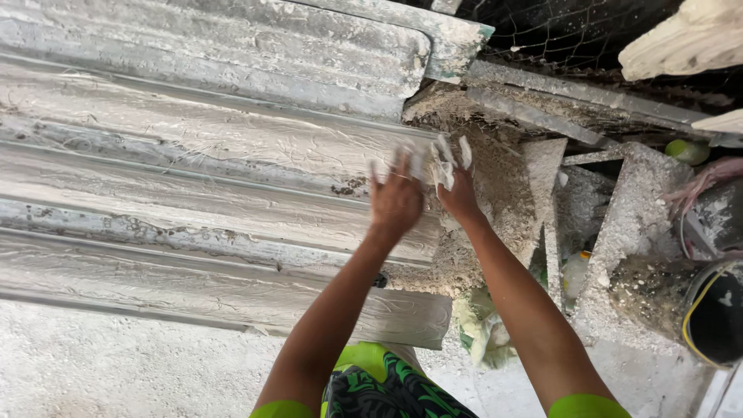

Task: The person spreads white plaster paste by hand over long corrugated metal mold sheets, working the paste into the grooves with their fingers. They then mix more paste in a large bowl and use a plastic pot to scoop and pour paste onto the molds.

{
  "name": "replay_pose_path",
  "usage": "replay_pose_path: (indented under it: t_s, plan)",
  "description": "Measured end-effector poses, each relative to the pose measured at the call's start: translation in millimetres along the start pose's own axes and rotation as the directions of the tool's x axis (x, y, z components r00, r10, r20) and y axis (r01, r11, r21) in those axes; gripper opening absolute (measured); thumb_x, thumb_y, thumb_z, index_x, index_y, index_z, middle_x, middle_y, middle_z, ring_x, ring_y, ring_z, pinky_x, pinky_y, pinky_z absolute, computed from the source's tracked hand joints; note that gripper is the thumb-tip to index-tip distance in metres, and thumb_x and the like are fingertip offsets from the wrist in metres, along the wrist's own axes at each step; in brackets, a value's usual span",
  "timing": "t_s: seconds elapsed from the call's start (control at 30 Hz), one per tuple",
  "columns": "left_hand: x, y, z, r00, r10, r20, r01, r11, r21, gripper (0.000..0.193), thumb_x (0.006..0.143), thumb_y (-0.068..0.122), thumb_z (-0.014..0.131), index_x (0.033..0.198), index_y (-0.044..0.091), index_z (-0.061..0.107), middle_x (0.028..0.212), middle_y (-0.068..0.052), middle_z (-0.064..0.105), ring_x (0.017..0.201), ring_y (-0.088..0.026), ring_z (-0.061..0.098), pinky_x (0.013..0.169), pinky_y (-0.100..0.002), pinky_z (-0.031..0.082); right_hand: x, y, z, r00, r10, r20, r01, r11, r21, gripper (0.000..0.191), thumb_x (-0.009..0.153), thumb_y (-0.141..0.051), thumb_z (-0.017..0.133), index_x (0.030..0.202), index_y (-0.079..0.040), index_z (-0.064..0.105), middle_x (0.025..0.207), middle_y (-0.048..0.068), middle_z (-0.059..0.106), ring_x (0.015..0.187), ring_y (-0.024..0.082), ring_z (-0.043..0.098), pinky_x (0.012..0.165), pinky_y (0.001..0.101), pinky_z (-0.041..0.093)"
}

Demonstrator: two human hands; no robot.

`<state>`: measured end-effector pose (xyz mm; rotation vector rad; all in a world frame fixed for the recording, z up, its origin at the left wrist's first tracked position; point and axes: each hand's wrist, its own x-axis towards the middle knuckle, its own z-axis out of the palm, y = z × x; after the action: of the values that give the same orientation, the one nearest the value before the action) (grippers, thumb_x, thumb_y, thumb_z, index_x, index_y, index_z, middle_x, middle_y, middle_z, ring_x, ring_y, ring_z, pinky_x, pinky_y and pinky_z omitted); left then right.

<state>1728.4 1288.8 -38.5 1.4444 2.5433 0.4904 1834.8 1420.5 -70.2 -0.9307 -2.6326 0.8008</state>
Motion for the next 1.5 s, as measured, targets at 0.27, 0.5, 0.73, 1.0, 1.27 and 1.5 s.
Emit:
replay_pose_path:
  t_s: [0.27, 0.5, 0.73, 1.0, 1.27, 1.5]
  plan:
    - [-3.6, 4.3, 8.4, 0.941, -0.078, 0.330, 0.075, 0.997, 0.020, 0.051, 0.104, 0.033, 0.036, 0.152, 0.016, 0.039, 0.174, -0.012, 0.013, 0.159, -0.033, 0.010, 0.118, -0.075, -0.007, 12.7, 4.8, -3.1, 0.899, 0.428, 0.090, -0.423, 0.797, 0.431, 0.059, 0.088, -0.009, 0.067, 0.143, 0.003, 0.050, 0.140, 0.027, 0.060, 0.125, 0.035, 0.063, 0.105, 0.0411, 0.050]
    - [-40.9, 0.2, -11.6, 0.902, -0.263, 0.343, 0.297, 0.954, -0.049, 0.042, 0.105, 0.026, 0.039, 0.138, 0.007, 0.056, 0.170, -0.020, 0.026, 0.161, -0.038, 0.016, 0.126, -0.072, 0.003, 18.6, -15.2, -41.3, 0.972, -0.160, 0.173, 0.208, 0.927, -0.312, 0.039, 0.101, -0.034, 0.062, 0.132, -0.012, 0.058, 0.167, 0.012, 0.038, 0.154, 0.036, 0.029, 0.125, 0.0555, 0.024]
    - [-31.2, -3.7, 4.0, 0.839, -0.328, 0.435, 0.399, 0.913, -0.082, 0.048, 0.099, 0.016, 0.042, 0.143, -0.003, 0.047, 0.167, -0.027, 0.015, 0.153, -0.050, 0.010, 0.121, -0.071, 0.000, 44.4, -50.1, -35.2, 0.700, -0.042, 0.713, 0.673, 0.372, -0.639, 0.116, 0.082, -0.086, 0.050, 0.163, -0.010, 0.018, 0.171, 0.014, 0.009, 0.156, 0.032, 0.005, 0.124, 0.0526, 0.000]
    - [-28.9, -41.6, -9.3, 0.829, -0.493, 0.266, 0.534, 0.838, -0.112, 0.057, 0.092, 0.017, 0.051, 0.144, -0.005, 0.046, 0.163, -0.037, 0.015, 0.151, -0.056, 0.011, 0.114, -0.076, 0.000, 76.4, -80.5, 32.4, 0.620, -0.325, 0.714, 0.784, 0.211, -0.584, 0.074, 0.095, -0.029, 0.043, 0.163, -0.017, 0.015, 0.170, 0.007, 0.010, 0.156, 0.022, 0.005, 0.125, 0.0472, -0.002]
    - [-33.3, -101.7, -33.0, 0.824, -0.566, 0.018, 0.562, 0.813, -0.150, 0.052, 0.091, 0.018, 0.053, 0.137, -0.006, 0.053, 0.158, -0.033, 0.029, 0.146, -0.055, 0.023, 0.112, -0.078, 0.009, 100.8, -156.8, 92.0, 0.612, -0.572, 0.547, 0.790, 0.462, -0.402, 0.062, 0.100, -0.020, 0.043, 0.161, -0.011, 0.036, 0.168, 0.010, 0.033, 0.156, 0.021, 0.024, 0.131, 0.0454, 0.011]
    - [-38.3, -184.1, -74.9, 0.788, -0.615, 0.000, 0.612, 0.784, -0.109, 0.046, 0.092, 0.014, 0.053, 0.133, -0.006, 0.056, 0.160, -0.031, 0.030, 0.147, -0.051, 0.026, 0.112, -0.078, 0.011, 122.3, -240.8, 134.1, 0.553, -0.713, 0.431, 0.829, 0.419, -0.371, 0.060, 0.102, -0.023, 0.045, 0.161, -0.013, 0.039, 0.168, 0.006, 0.036, 0.155, 0.020, 0.031, 0.130, 0.0430, 0.015]
